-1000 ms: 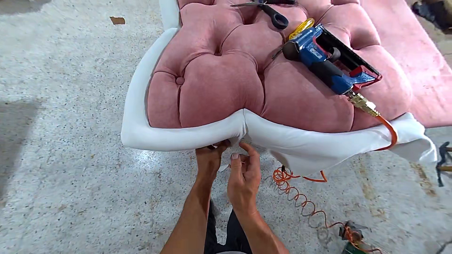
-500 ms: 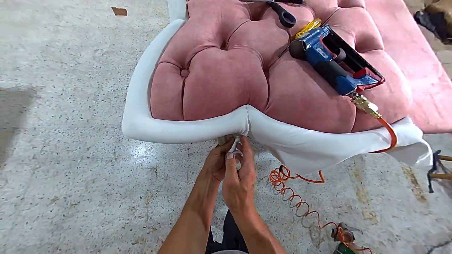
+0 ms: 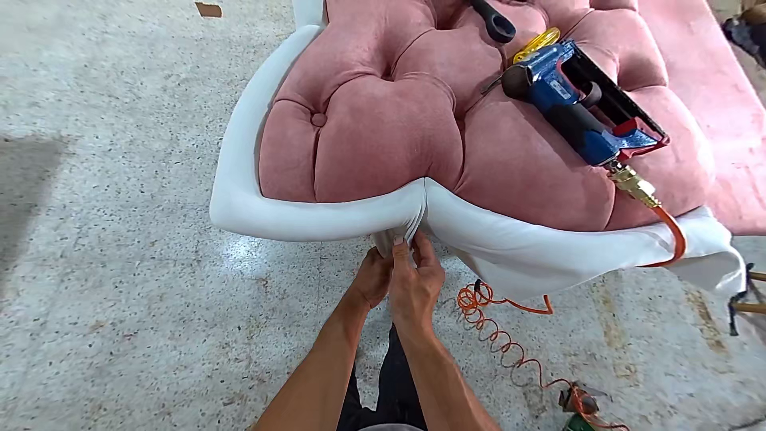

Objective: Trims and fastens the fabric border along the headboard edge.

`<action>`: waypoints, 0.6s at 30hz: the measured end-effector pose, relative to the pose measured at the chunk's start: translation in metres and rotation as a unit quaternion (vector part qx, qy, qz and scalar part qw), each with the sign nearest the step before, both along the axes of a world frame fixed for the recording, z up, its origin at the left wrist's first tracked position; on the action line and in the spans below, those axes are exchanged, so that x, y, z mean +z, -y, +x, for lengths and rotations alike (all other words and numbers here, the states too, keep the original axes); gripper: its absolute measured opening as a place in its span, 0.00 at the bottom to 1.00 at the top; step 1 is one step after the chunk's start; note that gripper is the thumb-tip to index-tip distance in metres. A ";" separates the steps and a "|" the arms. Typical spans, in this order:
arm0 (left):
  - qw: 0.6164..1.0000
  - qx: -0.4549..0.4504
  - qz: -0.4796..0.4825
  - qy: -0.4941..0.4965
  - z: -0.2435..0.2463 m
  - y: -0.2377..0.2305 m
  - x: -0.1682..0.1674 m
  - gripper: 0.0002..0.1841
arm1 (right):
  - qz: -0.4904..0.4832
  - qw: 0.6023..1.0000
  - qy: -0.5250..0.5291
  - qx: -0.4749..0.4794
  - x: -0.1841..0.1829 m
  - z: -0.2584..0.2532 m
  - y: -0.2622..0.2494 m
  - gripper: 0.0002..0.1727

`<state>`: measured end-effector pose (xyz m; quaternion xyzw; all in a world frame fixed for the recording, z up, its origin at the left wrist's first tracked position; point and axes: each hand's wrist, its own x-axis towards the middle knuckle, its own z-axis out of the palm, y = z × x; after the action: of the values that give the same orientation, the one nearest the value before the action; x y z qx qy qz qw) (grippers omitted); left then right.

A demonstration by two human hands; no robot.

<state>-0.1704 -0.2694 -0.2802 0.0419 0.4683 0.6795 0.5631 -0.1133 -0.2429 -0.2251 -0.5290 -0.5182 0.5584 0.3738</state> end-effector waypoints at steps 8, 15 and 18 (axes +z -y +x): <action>0.994 0.015 0.045 -0.097 -0.006 -0.025 -0.035 0.10 | 0.061 0.986 -0.137 0.077 -0.065 0.012 -0.047 0.08; 0.995 0.020 -0.002 -0.100 -0.006 -0.017 -0.033 0.08 | 0.085 0.993 -0.072 0.027 -0.071 0.001 -0.039 0.10; 0.993 0.052 -0.034 -0.097 -0.002 -0.019 -0.032 0.07 | 0.058 0.996 -0.030 0.061 -0.077 0.002 -0.046 0.16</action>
<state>-0.1726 -0.2505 -0.3120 0.0643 0.5453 0.6844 0.4797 -0.1116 -0.1972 -0.3022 -0.4568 -0.5696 0.5651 0.3842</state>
